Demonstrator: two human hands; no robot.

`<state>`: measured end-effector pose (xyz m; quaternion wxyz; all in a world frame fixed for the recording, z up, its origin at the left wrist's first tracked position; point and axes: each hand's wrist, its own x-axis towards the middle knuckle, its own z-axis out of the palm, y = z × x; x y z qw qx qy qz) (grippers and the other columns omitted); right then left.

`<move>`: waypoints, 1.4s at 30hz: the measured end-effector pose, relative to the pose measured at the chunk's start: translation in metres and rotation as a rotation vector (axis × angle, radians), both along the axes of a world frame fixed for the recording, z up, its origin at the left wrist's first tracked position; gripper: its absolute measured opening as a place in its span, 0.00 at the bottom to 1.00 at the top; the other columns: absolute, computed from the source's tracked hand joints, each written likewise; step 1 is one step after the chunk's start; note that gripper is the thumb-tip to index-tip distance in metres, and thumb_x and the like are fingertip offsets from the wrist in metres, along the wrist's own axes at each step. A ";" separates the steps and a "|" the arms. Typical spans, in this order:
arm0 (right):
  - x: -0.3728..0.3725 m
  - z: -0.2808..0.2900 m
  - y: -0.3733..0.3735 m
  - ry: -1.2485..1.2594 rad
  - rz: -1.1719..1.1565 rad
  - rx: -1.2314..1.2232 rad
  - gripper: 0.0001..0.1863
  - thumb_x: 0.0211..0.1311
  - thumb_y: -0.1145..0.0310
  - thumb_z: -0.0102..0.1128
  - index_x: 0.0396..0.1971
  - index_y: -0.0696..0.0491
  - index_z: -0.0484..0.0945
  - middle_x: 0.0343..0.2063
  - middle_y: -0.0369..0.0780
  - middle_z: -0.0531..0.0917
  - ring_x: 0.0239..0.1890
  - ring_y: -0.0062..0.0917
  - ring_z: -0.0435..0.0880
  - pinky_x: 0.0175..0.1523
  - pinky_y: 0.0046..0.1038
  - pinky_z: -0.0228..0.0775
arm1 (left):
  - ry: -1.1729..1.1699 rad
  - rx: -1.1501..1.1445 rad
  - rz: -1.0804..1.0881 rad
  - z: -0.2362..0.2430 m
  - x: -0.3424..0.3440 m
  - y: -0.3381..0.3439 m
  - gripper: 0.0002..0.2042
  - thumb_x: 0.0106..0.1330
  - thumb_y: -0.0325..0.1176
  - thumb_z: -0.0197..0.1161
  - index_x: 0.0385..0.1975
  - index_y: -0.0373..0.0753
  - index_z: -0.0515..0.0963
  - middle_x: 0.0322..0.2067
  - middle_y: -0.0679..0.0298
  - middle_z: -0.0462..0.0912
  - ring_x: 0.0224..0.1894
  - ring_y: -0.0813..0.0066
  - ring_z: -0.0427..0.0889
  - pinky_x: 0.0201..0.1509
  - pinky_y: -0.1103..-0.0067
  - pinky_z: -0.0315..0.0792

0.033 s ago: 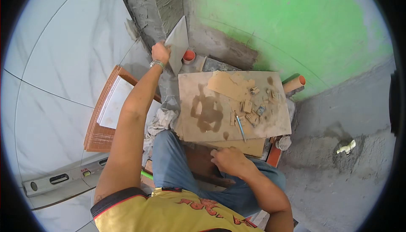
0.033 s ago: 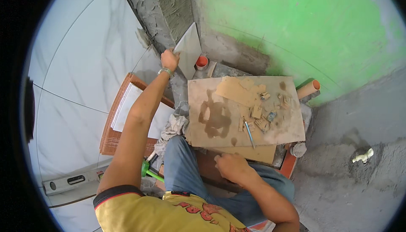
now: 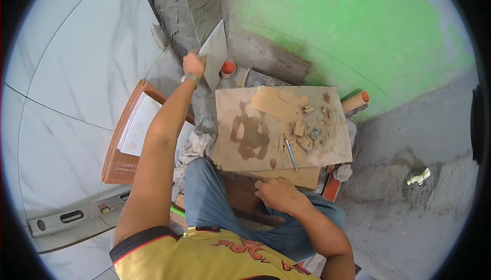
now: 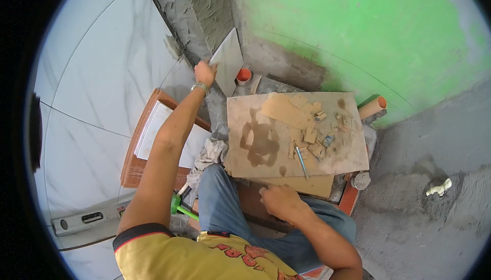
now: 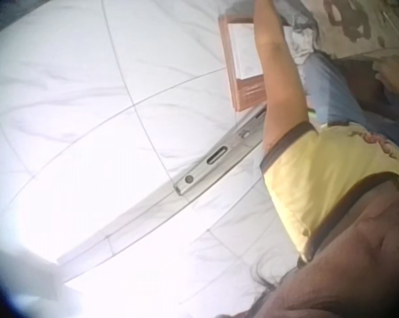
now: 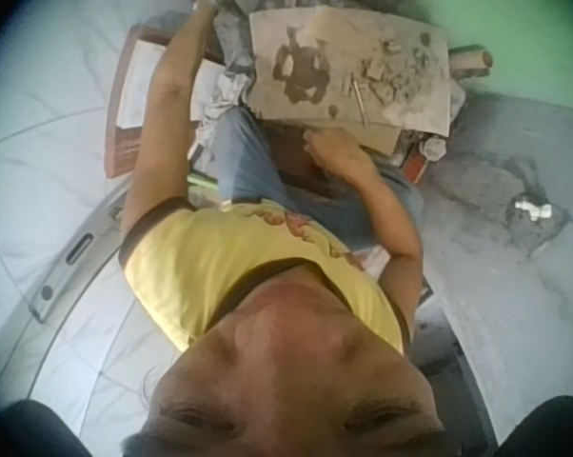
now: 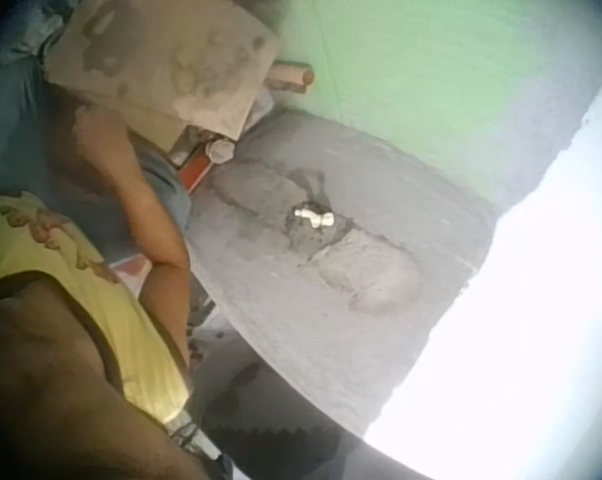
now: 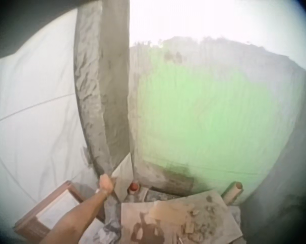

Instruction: The person positions a white tile against a wall, measures it with a tape measure, marks it with a pencil, and checks the alignment with a spirit level while sitting in a partially tiled room.

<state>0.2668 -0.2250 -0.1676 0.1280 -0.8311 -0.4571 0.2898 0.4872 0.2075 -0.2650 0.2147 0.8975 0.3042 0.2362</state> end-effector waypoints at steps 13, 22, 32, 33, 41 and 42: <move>0.007 -0.004 0.000 0.045 -0.038 0.009 0.10 0.63 0.64 0.60 0.36 0.56 0.80 0.32 0.50 0.84 0.39 0.47 0.84 0.46 0.46 0.75 | -0.155 -0.154 0.051 -0.043 0.000 -0.012 0.21 0.61 0.45 0.69 0.37 0.28 0.82 0.35 0.39 0.84 0.42 0.41 0.84 0.48 0.60 0.76; 0.009 -0.015 -0.001 0.020 -0.025 0.009 0.11 0.62 0.64 0.60 0.35 0.56 0.82 0.30 0.49 0.85 0.37 0.46 0.85 0.43 0.45 0.76 | -0.068 -0.089 0.077 -0.038 0.011 -0.003 0.22 0.62 0.45 0.69 0.33 0.24 0.81 0.34 0.35 0.82 0.42 0.39 0.83 0.48 0.60 0.76; 0.012 -0.018 0.003 0.009 -0.037 -0.004 0.11 0.62 0.63 0.60 0.34 0.56 0.83 0.29 0.49 0.85 0.36 0.46 0.85 0.41 0.45 0.77 | -0.115 -0.095 0.085 -0.037 0.012 0.004 0.22 0.62 0.44 0.69 0.33 0.24 0.80 0.34 0.34 0.82 0.43 0.38 0.83 0.49 0.60 0.76; 0.011 -0.021 0.001 0.011 -0.045 0.001 0.11 0.62 0.63 0.60 0.34 0.56 0.83 0.29 0.49 0.85 0.36 0.46 0.85 0.42 0.46 0.77 | -0.113 -0.097 0.082 -0.037 0.013 0.002 0.22 0.62 0.44 0.69 0.33 0.24 0.80 0.34 0.34 0.82 0.43 0.38 0.83 0.49 0.60 0.76; 0.013 -0.020 0.002 0.034 -0.053 -0.012 0.11 0.62 0.64 0.60 0.33 0.57 0.83 0.30 0.50 0.85 0.37 0.46 0.85 0.43 0.46 0.76 | -0.081 -0.122 0.059 -0.037 0.014 0.005 0.22 0.60 0.45 0.70 0.35 0.25 0.80 0.36 0.36 0.83 0.43 0.39 0.83 0.49 0.60 0.76; 0.013 -0.018 0.002 0.029 -0.055 0.002 0.10 0.62 0.64 0.60 0.33 0.56 0.83 0.30 0.49 0.85 0.37 0.46 0.85 0.43 0.45 0.76 | -0.077 -0.121 0.053 -0.038 0.014 0.005 0.22 0.60 0.45 0.70 0.35 0.25 0.80 0.36 0.36 0.83 0.43 0.39 0.83 0.49 0.60 0.76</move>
